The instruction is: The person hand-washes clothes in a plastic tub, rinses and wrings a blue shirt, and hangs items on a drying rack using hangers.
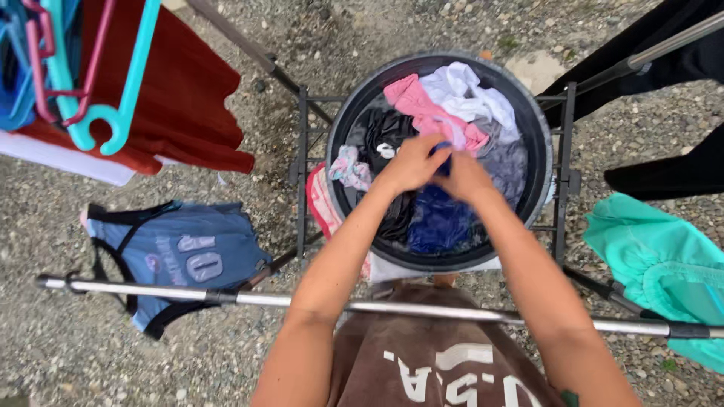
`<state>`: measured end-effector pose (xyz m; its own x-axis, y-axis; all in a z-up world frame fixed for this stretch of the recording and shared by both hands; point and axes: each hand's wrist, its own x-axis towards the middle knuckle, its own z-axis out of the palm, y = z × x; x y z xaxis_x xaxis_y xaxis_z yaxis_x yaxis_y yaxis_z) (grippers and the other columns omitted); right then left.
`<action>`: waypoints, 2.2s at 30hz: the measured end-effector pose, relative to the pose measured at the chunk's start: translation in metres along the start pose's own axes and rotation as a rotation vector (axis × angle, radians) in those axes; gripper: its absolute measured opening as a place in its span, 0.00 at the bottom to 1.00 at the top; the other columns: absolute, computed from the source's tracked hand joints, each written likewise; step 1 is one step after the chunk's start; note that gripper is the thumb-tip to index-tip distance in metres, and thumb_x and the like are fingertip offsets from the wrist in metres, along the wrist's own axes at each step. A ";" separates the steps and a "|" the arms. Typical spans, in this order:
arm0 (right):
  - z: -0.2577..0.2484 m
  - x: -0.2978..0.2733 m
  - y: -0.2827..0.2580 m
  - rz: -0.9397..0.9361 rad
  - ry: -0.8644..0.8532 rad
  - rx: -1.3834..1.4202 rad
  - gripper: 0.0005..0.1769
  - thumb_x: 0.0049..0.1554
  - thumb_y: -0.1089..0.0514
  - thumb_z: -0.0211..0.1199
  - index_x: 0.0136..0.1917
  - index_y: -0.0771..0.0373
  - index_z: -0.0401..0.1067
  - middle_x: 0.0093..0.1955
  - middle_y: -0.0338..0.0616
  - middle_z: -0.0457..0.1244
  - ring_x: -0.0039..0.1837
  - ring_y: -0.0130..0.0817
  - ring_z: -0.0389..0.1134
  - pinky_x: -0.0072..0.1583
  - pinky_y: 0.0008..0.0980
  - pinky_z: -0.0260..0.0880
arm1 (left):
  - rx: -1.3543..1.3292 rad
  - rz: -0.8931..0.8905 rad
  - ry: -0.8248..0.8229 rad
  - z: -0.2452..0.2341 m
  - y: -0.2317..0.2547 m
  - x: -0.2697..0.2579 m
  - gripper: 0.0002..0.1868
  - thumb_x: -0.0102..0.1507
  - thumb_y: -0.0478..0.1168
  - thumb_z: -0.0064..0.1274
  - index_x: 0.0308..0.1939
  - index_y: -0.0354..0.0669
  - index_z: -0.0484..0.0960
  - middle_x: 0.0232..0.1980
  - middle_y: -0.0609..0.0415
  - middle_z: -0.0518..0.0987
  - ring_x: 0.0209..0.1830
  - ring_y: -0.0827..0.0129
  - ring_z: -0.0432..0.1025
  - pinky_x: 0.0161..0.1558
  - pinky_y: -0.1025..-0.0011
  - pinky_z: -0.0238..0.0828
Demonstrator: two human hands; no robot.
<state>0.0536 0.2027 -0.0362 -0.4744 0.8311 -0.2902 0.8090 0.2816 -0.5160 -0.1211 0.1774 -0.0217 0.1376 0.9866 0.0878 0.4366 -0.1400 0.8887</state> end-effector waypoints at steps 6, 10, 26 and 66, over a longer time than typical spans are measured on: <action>-0.064 0.004 -0.036 -0.108 0.087 0.249 0.22 0.51 0.52 0.68 0.56 0.66 0.75 0.47 0.62 0.69 0.54 0.57 0.72 0.54 0.48 0.68 | -0.439 -0.033 0.069 -0.062 0.049 -0.007 0.17 0.67 0.46 0.62 0.52 0.39 0.79 0.46 0.53 0.81 0.46 0.63 0.77 0.49 0.62 0.75; -0.116 -0.007 -0.073 -0.111 0.186 0.464 0.14 0.58 0.63 0.65 0.57 0.68 0.77 0.50 0.55 0.70 0.54 0.44 0.72 0.56 0.38 0.69 | -0.230 0.055 0.011 -0.076 0.027 -0.030 0.33 0.54 0.45 0.75 0.54 0.38 0.72 0.50 0.59 0.76 0.50 0.70 0.72 0.49 0.68 0.72; -0.231 -0.026 -0.070 -0.483 0.284 0.789 0.17 0.57 0.73 0.66 0.60 0.68 0.74 0.54 0.36 0.69 0.55 0.23 0.69 0.60 0.27 0.70 | -0.522 0.069 -0.050 -0.085 0.074 0.045 0.21 0.62 0.40 0.66 0.57 0.49 0.76 0.43 0.61 0.78 0.38 0.79 0.72 0.41 0.76 0.73; -0.150 -0.001 -0.048 -0.431 -0.022 0.409 0.30 0.51 0.47 0.71 0.62 0.65 0.75 0.54 0.46 0.72 0.57 0.36 0.71 0.60 0.35 0.70 | -0.050 0.216 0.083 -0.119 0.169 0.025 0.21 0.71 0.54 0.46 0.39 0.38 0.77 0.28 0.60 0.72 0.31 0.77 0.64 0.35 0.70 0.68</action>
<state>0.0671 0.2601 0.1099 -0.7412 0.6713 -0.0001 0.3443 0.3801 -0.8585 -0.1498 0.1889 0.1844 0.1482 0.9379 0.3135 0.3601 -0.3465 0.8662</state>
